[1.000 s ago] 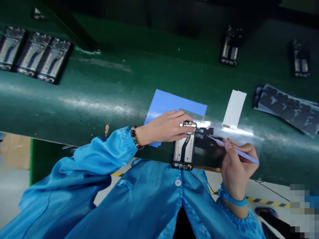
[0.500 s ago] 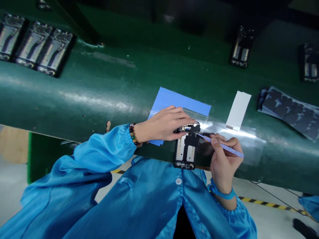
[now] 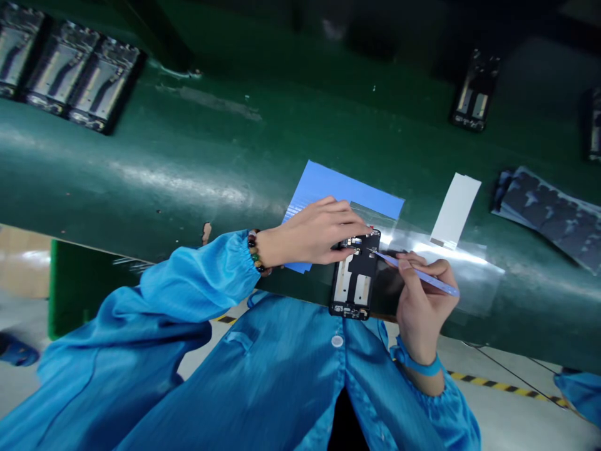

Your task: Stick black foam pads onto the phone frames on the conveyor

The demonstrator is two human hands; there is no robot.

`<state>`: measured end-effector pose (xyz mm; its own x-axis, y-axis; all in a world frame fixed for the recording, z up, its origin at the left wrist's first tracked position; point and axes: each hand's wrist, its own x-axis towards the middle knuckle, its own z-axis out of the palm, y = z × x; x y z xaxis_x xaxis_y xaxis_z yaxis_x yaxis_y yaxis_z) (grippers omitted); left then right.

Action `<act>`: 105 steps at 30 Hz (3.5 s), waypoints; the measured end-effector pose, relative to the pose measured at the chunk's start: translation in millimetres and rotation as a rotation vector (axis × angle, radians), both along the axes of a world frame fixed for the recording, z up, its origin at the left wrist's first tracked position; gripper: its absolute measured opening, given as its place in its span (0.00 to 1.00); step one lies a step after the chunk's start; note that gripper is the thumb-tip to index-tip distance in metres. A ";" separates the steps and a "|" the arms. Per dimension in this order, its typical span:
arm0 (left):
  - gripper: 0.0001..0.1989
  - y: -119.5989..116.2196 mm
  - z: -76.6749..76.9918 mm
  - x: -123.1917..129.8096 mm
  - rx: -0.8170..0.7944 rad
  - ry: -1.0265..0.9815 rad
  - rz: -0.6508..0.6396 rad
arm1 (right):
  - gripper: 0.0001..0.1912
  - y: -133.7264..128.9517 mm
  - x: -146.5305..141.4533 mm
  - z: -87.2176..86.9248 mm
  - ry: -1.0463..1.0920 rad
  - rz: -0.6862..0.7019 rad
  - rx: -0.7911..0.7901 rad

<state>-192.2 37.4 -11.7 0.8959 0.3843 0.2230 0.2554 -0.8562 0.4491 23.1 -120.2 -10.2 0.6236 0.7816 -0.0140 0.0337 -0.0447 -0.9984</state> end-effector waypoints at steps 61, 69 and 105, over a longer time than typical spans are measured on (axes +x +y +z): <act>0.18 5.0 2.4 141.5 0.202 0.069 -0.296 | 0.25 -1.7 133.7 -11.9 -0.143 -0.172 -0.025; 0.19 5.1 -1.1 140.0 0.205 0.060 -0.298 | 0.25 -3.1 134.6 -12.0 -0.130 -0.166 -0.033; 0.06 -98.5 7.1 -42.5 0.212 -0.181 -0.143 | 0.18 -100.2 -25.9 -4.8 -0.125 0.252 -0.105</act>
